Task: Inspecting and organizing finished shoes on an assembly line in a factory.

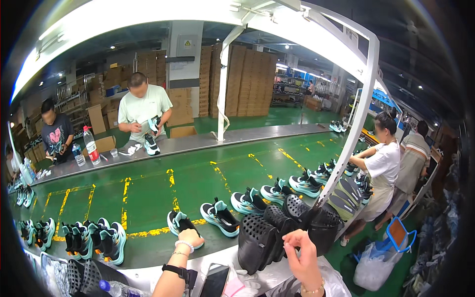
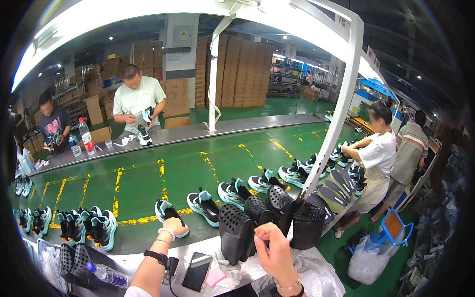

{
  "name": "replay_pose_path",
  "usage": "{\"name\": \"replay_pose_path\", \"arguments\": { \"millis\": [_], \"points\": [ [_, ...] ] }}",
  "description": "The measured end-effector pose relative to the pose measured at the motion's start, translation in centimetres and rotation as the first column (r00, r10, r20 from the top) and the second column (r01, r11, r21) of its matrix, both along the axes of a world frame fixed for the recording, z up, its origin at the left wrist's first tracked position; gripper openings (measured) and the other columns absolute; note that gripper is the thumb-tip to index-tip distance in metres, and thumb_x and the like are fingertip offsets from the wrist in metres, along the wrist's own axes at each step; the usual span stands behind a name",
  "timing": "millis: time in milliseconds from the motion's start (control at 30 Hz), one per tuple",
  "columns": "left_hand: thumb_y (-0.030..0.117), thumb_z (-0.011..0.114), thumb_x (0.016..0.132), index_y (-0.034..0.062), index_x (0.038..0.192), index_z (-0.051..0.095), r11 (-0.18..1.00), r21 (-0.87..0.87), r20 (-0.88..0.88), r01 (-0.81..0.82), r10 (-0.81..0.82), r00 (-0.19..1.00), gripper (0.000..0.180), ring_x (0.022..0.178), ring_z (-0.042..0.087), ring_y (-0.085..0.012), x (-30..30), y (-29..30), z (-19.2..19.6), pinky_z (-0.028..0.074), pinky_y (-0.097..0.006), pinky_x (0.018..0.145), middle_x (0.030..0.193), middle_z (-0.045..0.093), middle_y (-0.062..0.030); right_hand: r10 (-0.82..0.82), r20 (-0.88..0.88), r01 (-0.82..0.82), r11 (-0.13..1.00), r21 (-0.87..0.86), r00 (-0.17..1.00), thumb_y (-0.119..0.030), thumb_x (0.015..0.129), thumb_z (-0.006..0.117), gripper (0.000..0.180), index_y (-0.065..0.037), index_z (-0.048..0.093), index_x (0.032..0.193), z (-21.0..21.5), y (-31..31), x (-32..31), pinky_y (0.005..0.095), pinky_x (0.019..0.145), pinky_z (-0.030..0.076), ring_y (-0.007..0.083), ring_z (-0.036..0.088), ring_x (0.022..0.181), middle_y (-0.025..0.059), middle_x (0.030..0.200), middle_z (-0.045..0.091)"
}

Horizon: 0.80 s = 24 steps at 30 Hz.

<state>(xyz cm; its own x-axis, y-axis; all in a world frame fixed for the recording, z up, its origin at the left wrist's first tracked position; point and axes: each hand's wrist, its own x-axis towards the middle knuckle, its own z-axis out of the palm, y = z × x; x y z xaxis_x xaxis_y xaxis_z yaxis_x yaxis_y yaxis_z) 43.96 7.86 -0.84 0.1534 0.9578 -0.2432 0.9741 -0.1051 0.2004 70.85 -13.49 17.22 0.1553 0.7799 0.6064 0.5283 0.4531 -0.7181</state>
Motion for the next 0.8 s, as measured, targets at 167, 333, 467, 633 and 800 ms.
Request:
{"name": "replay_pose_path", "arguments": {
  "millis": [167,333,467,633,800],
  "points": [
    [0.039,0.061,0.067,0.0033,0.086,0.071,0.995,-0.028,-0.003,0.094,-0.094,0.996,0.041,0.085,0.065,-0.0323,0.3,-1.3,0.0,0.052,-0.039,0.078,0.09,0.067,-0.0183,-0.125,0.204,0.125,0.992,0.016,0.971,0.001,0.082,0.057,0.012,-0.002,0.046,0.085,1.2,1.9,-0.3,0.0302,0.06,0.047,0.0236,0.059,0.069,0.0113,0.078,0.057],
    [0.038,0.061,0.067,0.0016,0.084,0.07,0.993,-0.033,0.031,0.115,-0.114,0.993,0.041,0.083,0.065,-0.0331,0.5,-2.2,-0.4,0.052,-0.039,0.077,0.087,0.066,-0.0205,-0.225,0.76,0.494,0.858,-0.142,0.609,-0.036,0.083,0.062,0.035,-0.002,0.052,0.082,2.4,4.8,-1.4,0.0339,0.053,0.049,0.0272,0.064,0.06,0.0114,0.065,0.062],
    [0.045,0.063,0.068,-0.0008,0.084,0.069,0.993,-0.063,0.119,0.098,-0.09,0.989,0.049,0.083,0.065,-0.0343,0.8,-3.4,0.9,0.052,-0.04,0.075,0.087,0.066,-0.0211,-0.093,0.863,0.502,0.842,-0.197,0.496,-0.051,0.078,0.063,0.05,-0.002,0.061,0.073,1.2,6.4,-0.6,0.0348,0.056,0.051,0.0271,0.065,0.062,0.0132,0.066,0.064],
    [0.032,0.072,0.069,0.0028,0.095,0.067,0.89,0.394,0.452,-0.229,0.029,0.892,0.039,0.116,0.041,-0.0294,1.4,-8.8,1.0,0.04,-0.043,0.095,0.116,0.048,-0.0129,-0.118,0.861,0.502,0.848,-0.171,0.494,-0.053,0.076,0.064,0.053,-0.001,0.062,0.071,1.7,6.3,0.2,0.0358,0.058,0.051,0.0273,0.065,0.062,0.0136,0.065,0.064],
    [0.029,0.072,0.07,0.009,0.108,0.064,0.861,0.364,0.529,-0.356,0.124,0.84,0.044,0.121,0.039,-0.0376,0.4,-10.7,-1.7,0.038,-0.042,0.098,0.132,0.04,-0.0225,-0.148,0.684,0.31,0.943,-0.12,0.715,-0.055,0.074,0.064,0.057,0.001,0.059,0.066,4.0,5.7,-4.4,0.0421,0.055,0.048,0.0347,0.061,0.059,0.0198,0.057,0.057]
  ]
}}
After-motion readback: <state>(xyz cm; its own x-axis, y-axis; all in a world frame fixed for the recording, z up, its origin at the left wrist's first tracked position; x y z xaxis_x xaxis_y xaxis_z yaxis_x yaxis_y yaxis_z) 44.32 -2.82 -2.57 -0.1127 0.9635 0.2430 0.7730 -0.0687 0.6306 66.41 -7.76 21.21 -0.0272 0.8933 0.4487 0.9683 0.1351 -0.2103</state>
